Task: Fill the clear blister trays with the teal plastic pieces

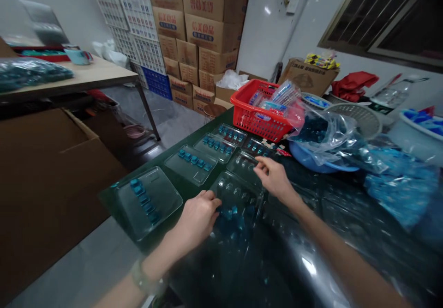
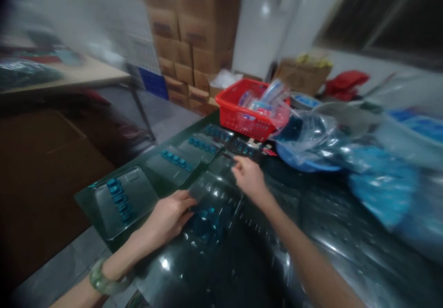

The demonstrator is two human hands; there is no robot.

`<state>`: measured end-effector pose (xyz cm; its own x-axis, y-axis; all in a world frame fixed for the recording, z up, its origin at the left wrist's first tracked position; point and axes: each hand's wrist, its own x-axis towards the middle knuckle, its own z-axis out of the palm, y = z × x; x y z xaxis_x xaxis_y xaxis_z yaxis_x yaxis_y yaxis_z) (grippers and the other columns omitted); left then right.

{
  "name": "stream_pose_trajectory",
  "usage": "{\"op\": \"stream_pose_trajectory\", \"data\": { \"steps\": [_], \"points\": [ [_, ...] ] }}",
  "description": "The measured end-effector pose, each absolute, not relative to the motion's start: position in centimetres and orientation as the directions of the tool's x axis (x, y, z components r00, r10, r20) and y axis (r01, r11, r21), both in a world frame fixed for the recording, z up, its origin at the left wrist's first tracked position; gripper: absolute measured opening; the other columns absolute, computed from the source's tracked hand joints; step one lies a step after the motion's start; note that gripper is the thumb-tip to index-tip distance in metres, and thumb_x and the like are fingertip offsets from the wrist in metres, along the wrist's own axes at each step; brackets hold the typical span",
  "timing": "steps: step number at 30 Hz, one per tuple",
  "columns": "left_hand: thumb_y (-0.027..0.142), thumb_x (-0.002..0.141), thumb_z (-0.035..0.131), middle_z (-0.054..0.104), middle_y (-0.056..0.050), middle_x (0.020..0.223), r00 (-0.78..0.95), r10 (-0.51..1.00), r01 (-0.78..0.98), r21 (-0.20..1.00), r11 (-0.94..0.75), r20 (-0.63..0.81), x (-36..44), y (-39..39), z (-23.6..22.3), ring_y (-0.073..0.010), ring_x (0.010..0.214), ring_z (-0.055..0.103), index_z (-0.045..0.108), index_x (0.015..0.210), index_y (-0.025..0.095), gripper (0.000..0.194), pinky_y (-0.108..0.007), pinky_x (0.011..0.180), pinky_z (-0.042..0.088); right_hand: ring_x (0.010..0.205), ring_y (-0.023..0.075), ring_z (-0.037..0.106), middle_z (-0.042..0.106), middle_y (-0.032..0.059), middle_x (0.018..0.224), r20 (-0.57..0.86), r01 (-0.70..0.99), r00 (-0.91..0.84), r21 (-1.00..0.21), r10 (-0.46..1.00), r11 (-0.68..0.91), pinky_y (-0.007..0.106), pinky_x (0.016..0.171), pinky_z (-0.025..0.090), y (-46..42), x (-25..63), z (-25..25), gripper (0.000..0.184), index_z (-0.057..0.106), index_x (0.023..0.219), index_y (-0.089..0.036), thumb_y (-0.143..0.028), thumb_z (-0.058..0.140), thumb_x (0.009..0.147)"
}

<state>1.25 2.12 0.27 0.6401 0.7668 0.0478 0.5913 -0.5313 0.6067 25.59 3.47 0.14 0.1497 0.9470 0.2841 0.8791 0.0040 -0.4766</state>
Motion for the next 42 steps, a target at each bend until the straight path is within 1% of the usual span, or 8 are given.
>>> {"op": "stream_pose_trajectory", "data": {
  "steps": [3, 6, 10, 13, 16, 22, 34, 42],
  "points": [
    [0.017, 0.072, 0.048, 0.056, -0.005, 0.08, 0.613, 0.786, 0.594, 0.613, -0.522, 0.076, 1.1, 2.3, 0.3, -0.0169, 0.071, 0.052, 0.061, 0.076, 0.02, 0.013, -0.025, 0.061, 0.038, 0.057, 0.0091, 0.053, 0.059, 0.0009, 0.082, 0.272, 0.803, 0.092, -0.59, 0.958, 0.091, 0.02, 0.053, 0.043, -0.2, 22.3, -0.2, 0.025, 0.053, 0.103, -0.019, -0.024, 0.047, 0.078],
    [0.021, 0.072, 0.05, 0.055, -0.002, 0.069, 0.549, 0.828, 0.514, 0.734, -0.444, 0.116, 0.6, 2.4, 0.8, -0.0135, 0.06, 0.049, 0.058, 0.072, 0.018, 0.009, -0.024, 0.055, 0.035, 0.059, 0.0094, 0.053, 0.058, 0.0016, 0.083, 0.197, 0.557, 0.084, -0.822, 0.977, 0.118, 0.02, 0.052, 0.043, -2.6, 19.7, -0.7, 0.026, 0.054, 0.103, -0.019, -0.023, 0.049, 0.078],
    [0.027, 0.073, 0.053, 0.053, 0.0, 0.061, 0.57, 0.821, 0.189, 0.977, -0.096, -0.03, 0.6, 2.2, 1.3, -0.0088, 0.05, 0.043, 0.058, 0.072, 0.014, 0.014, -0.02, 0.046, 0.031, 0.062, 0.0107, 0.055, 0.059, 0.0017, 0.082, 0.085, 0.303, 0.062, -0.951, 0.994, 0.063, 0.022, 0.055, 0.045, -3.9, 17.0, -0.7, 0.031, 0.055, 0.103, -0.019, -0.017, 0.054, 0.072],
    [0.029, 0.072, 0.056, 0.051, 0.001, 0.058, 0.624, 0.763, -0.056, 0.964, 0.259, -0.169, 1.0, 1.5, 1.1, -0.0062, 0.045, 0.041, 0.058, 0.075, 0.012, 0.017, -0.017, 0.04, 0.027, 0.06, 0.0107, 0.056, 0.06, -0.0002, 0.072, 0.061, 0.121, 0.02, -0.991, 0.998, 0.058, 0.021, 0.052, 0.044, -4.3, 15.8, -0.1, 0.028, 0.057, 0.099, -0.019, -0.014, 0.053, 0.072],
    [0.028, 0.074, 0.055, 0.052, 0.0, 0.056, 0.645, 0.733, -0.178, 0.889, 0.421, -0.218, 1.5, 0.9, 0.7, -0.006, 0.043, 0.044, 0.058, 0.076, 0.012, 0.017, -0.017, 0.039, 0.028, 0.057, 0.0107, 0.055, 0.061, -0.0002, 0.066, 0.055, 0.022, 0.055, -0.998, 0.997, 0.054, 0.019, 0.048, 0.042, -4.8, 15.4, 0.4, 0.02, 0.06, 0.09, -0.018, -0.014, 0.054, 0.072],
    [0.023, 0.073, 0.057, 0.054, 0.0, 0.06, 0.629, 0.765, -0.237, 0.902, 0.36, -0.14, 1.8, -0.1, 0.6, -0.0032, 0.041, 0.039, 0.058, 0.081, 0.013, 0.013, -0.017, 0.039, 0.025, 0.056, 0.0087, 0.052, 0.057, -0.0019, 0.067, 0.15, 0.055, 0.155, -0.988, 0.976, 0.144, 0.018, 0.047, 0.039, -5.8, 15.4, 0.7, 0.01, 0.06, 0.079, -0.018, -0.014, 0.058, 0.069],
    [0.021, 0.073, 0.056, 0.053, -0.003, 0.072, 0.702, 0.712, -0.325, 0.88, 0.348, -0.022, 1.8, -1.6, 1.4, -0.0037, 0.048, 0.032, 0.055, 0.066, 0.011, 0.012, -0.019, 0.042, 0.02, 0.052, 0.0075, 0.042, 0.044, -0.0051, 0.059, 0.346, 0.302, 0.068, -0.901, 0.936, 0.312, 0.02, 0.048, 0.033, -7.1, 15.2, 1.7, 0.012, 0.05, 0.061, -0.016, -0.008, 0.057, 0.062],
    [0.019, 0.073, 0.055, 0.055, -0.001, 0.072, 0.671, 0.739, -0.385, 0.827, 0.41, -0.054, 2.5, -2.2, 1.2, -0.0005, 0.043, 0.032, 0.055, 0.065, 0.012, 0.011, -0.018, 0.042, 0.02, 0.053, 0.0083, 0.045, 0.048, -0.0043, 0.061, 0.212, 0.037, 0.191, -0.977, 0.958, 0.208, 0.021, 0.049, 0.035, -7.9, 14.8, 1.3, 0.011, 0.052, 0.063, -0.017, -0.009, 0.061, 0.063]
  ]
}}
